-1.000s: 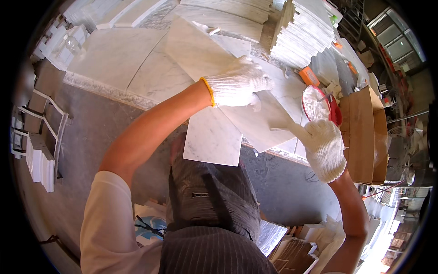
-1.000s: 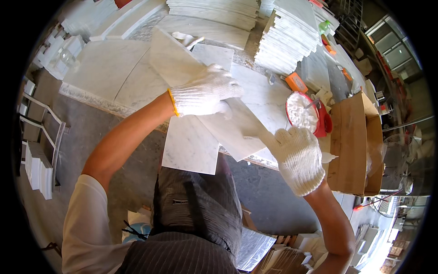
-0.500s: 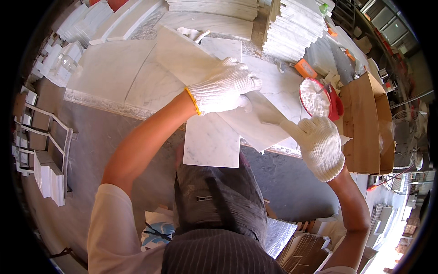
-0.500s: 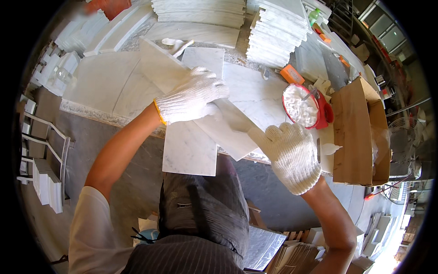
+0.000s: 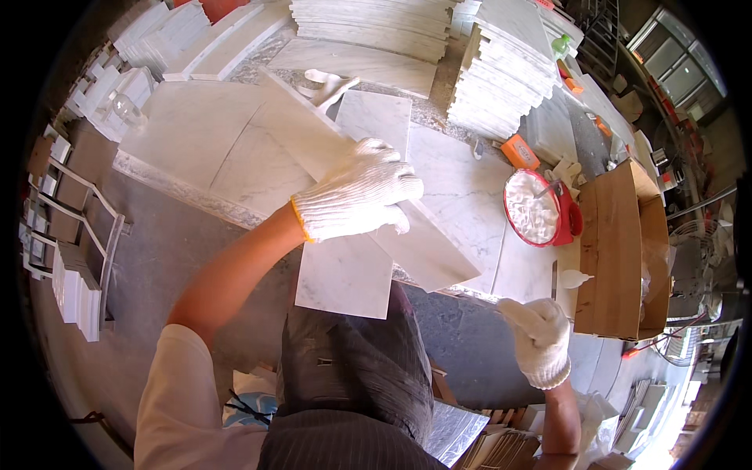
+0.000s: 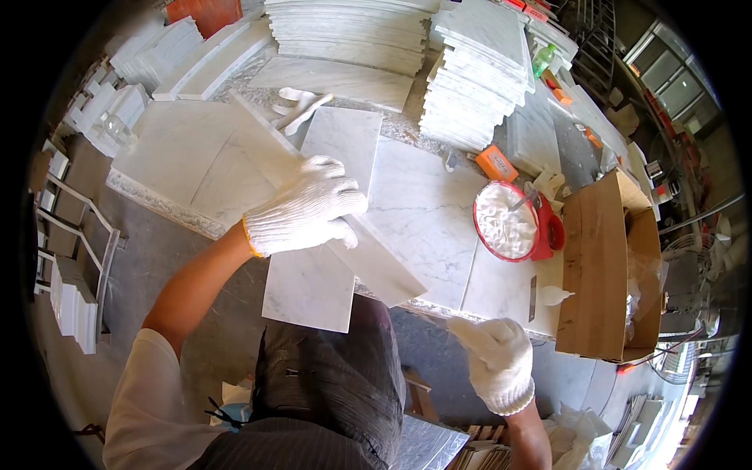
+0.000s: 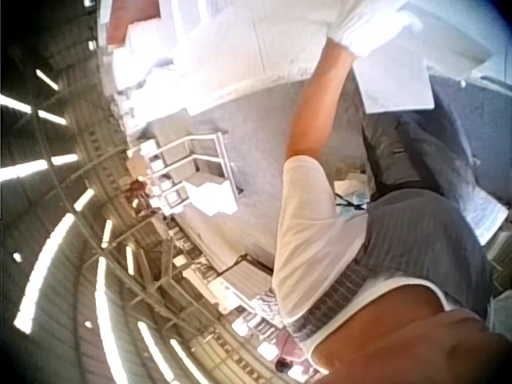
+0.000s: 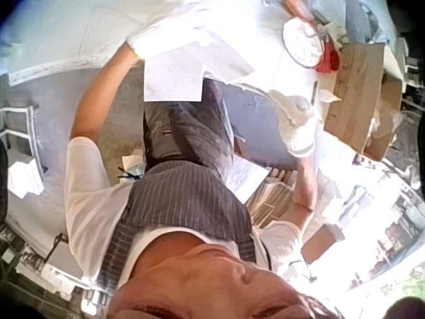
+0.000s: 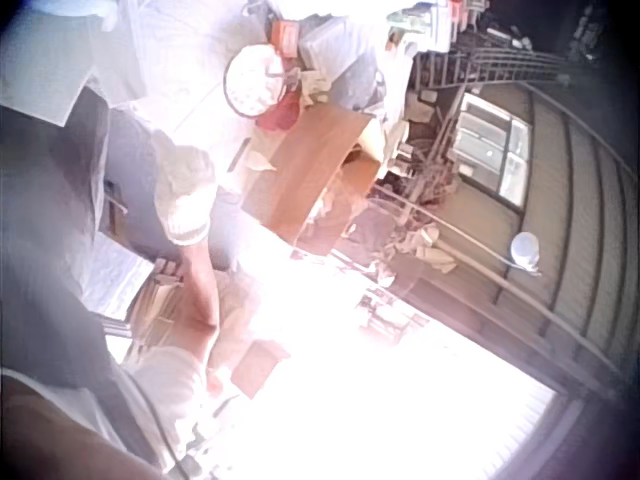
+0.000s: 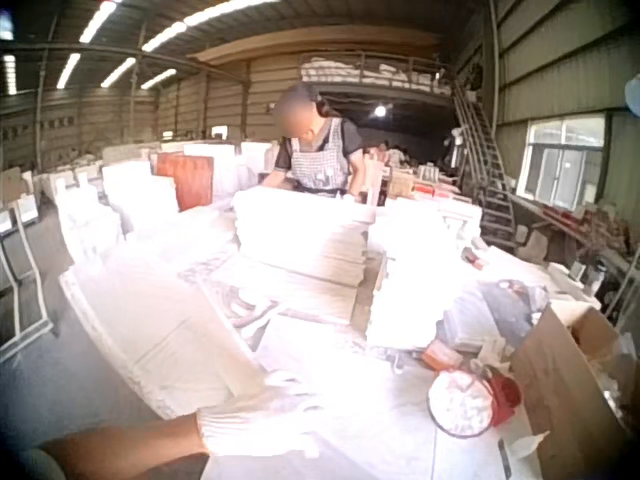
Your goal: The person handles white stone slabs on a workbench, applying a white paste with a small trowel and smoothing the surface. They repeatedly pick up slabs, apply the paste, and place them back into stacks.
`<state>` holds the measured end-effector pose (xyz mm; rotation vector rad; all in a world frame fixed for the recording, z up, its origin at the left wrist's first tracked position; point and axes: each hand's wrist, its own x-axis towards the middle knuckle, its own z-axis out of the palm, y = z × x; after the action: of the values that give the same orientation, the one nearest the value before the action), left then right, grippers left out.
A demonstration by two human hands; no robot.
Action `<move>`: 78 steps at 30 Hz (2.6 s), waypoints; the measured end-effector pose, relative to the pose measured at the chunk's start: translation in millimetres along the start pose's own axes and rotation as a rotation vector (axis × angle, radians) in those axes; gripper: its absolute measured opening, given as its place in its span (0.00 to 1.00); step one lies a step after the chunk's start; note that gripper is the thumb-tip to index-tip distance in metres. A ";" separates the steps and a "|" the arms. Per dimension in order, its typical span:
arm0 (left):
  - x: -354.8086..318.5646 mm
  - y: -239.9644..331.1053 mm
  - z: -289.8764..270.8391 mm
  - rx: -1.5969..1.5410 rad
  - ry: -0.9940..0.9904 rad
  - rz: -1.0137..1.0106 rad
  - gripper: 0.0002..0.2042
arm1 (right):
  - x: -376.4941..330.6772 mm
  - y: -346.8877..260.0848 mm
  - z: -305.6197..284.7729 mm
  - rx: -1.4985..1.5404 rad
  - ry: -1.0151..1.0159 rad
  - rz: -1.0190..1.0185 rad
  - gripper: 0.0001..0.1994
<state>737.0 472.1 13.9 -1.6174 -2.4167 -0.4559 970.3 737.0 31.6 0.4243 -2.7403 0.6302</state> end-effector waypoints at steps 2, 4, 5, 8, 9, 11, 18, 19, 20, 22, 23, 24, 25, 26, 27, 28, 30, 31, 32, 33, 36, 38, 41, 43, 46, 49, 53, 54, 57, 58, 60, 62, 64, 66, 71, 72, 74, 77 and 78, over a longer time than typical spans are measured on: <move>-6.0 7.0 -7.4 0.044 0.049 -0.033 0.17 | -22.7 4.4 25.8 0.294 0.315 0.331 0.13; -10.9 14.2 -3.8 0.109 0.083 -0.127 0.17 | -30.5 1.7 59.9 0.714 0.579 0.780 0.12; -12.7 19.7 -5.0 0.149 0.108 -0.170 0.17 | -25.9 -2.6 75.4 0.993 0.631 0.869 0.15; -17.8 33.4 -10.3 0.206 0.047 -0.147 0.15 | -5.7 -3.8 128.6 1.488 0.784 0.936 0.18; -19.9 38.0 -9.4 0.209 0.034 -0.128 0.14 | 4.3 -5.1 138.0 1.647 0.845 0.962 0.19; -22.5 48.0 -13.7 0.200 -0.109 -0.183 0.12 | 20.7 -12.6 144.9 1.762 0.787 0.985 0.20; -32.0 63.3 -3.3 0.242 -0.201 -0.114 0.16 | 11.4 -1.6 153.7 1.912 0.716 0.985 0.19; -33.2 64.3 -2.8 0.251 -0.182 -0.091 0.16 | 8.3 -6.4 150.0 1.923 0.694 0.989 0.19; -34.5 64.1 -2.1 0.246 -0.165 -0.078 0.16 | 6.1 -13.4 143.7 1.932 0.674 0.995 0.19; -37.5 63.8 -0.8 0.237 -0.133 -0.058 0.17 | -2.3 -11.1 152.3 1.962 0.612 0.891 0.18; -36.5 66.6 1.3 0.239 -0.140 -0.055 0.17 | -3.4 -4.9 160.2 1.969 0.631 0.908 0.18; -36.2 70.2 0.5 0.248 -0.148 -0.058 0.17 | 1.2 1.9 165.1 1.982 0.643 0.921 0.19; -36.3 73.4 -0.3 0.256 -0.155 -0.060 0.17 | 5.4 6.4 167.4 1.994 0.655 0.933 0.19; -37.9 72.3 3.8 0.258 -0.128 -0.040 0.17 | 11.7 6.3 165.1 1.980 0.666 0.949 0.18; -43.6 70.7 8.4 0.263 -0.100 -0.032 0.17 | 13.9 -0.6 157.8 1.956 0.667 0.996 0.17; -46.7 69.2 10.6 0.268 -0.073 -0.025 0.16 | 13.7 -10.6 147.6 1.931 0.666 1.042 0.17; -47.4 72.7 13.1 0.272 -0.080 -0.057 0.16 | 3.6 -24.9 146.5 1.953 0.683 0.993 0.15; -48.2 74.1 14.7 0.273 -0.084 -0.072 0.15 | -0.5 -24.6 149.0 1.985 0.644 0.973 0.15; -48.9 74.9 15.1 0.279 -0.079 -0.066 0.15 | -5.3 -22.1 150.6 2.019 0.611 0.948 0.14; -50.1 75.3 16.1 0.284 -0.073 -0.059 0.15 | -9.6 -19.1 153.1 2.052 0.577 0.922 0.14; -51.0 77.6 18.1 0.271 -0.087 -0.061 0.16 | 0.4 -11.7 161.9 2.038 0.612 0.920 0.18; -52.6 79.2 20.5 0.264 -0.088 -0.069 0.16 | -2.6 -16.2 162.3 2.000 0.644 0.990 0.23; -58.5 81.1 28.2 0.266 -0.066 -0.073 0.16 | -29.6 -26.2 150.9 2.034 0.513 0.863 0.19; -63.1 81.0 36.8 0.270 -0.055 -0.064 0.16 | -55.6 -34.4 147.2 1.958 0.377 0.865 0.19; -71.2 81.8 57.4 0.271 -0.018 -0.085 0.18 | -64.1 -13.7 134.0 1.776 0.587 0.967 0.20; -69.8 85.7 70.2 0.282 -0.031 -0.158 0.20 | -79.5 15.1 126.3 1.578 0.688 1.033 0.20; -54.3 91.2 83.9 0.342 -0.034 -0.226 0.27 | -90.5 32.0 128.3 1.325 0.716 1.283 0.15; -50.1 91.1 88.5 0.353 -0.053 -0.248 0.28 | -90.5 34.1 129.5 1.257 0.755 1.320 0.14; -41.4 87.0 103.9 0.382 -0.065 -0.280 0.29 | -91.0 42.2 133.8 1.012 0.903 1.345 0.11; -38.1 85.6 107.4 0.391 -0.062 -0.285 0.30 | -90.1 45.2 135.0 0.925 0.946 1.336 0.10; -24.9 87.4 109.7 0.374 -0.090 -0.331 0.31 | -89.8 53.6 137.3 0.770 1.030 1.262 0.09; -14.7 86.2 111.4 0.370 -0.102 -0.364 0.32 | -83.0 68.1 142.5 0.286 1.041 1.063 0.09; -7.7 84.6 113.6 0.380 -0.098 -0.384 0.32 | -75.7 77.9 141.9 -0.065 0.989 0.927 0.09; -4.6 81.2 117.0 0.348 -0.096 -0.397 0.33 | -73.6 83.3 147.2 -0.209 0.864 0.851 0.10; -4.3 78.2 117.4 0.279 -0.076 -0.392 0.33 | -132.7 68.9 159.8 -0.072 0.674 0.950 0.10; -6.7 77.4 117.7 0.284 -0.062 -0.389 0.32 | -144.8 63.8 160.8 -0.108 0.645 0.939 0.09; -8.9 76.1 117.8 0.289 -0.040 -0.378 0.32 | -178.4 48.0 158.2 -0.215 0.604 0.920 0.06; -10.9 79.0 117.0 0.299 -0.040 -0.370 0.30 | -196.3 24.3 151.3 0.094 0.729 1.162 0.08; -8.0 79.0 116.0 0.300 -0.047 -0.372 0.30 | -184.4 13.3 146.1 0.432 0.856 1.340 0.09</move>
<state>813.9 535.0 -85.6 -1.0732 -2.6723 -0.0977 1102.0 720.8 -163.1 -1.3854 -1.6861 1.2634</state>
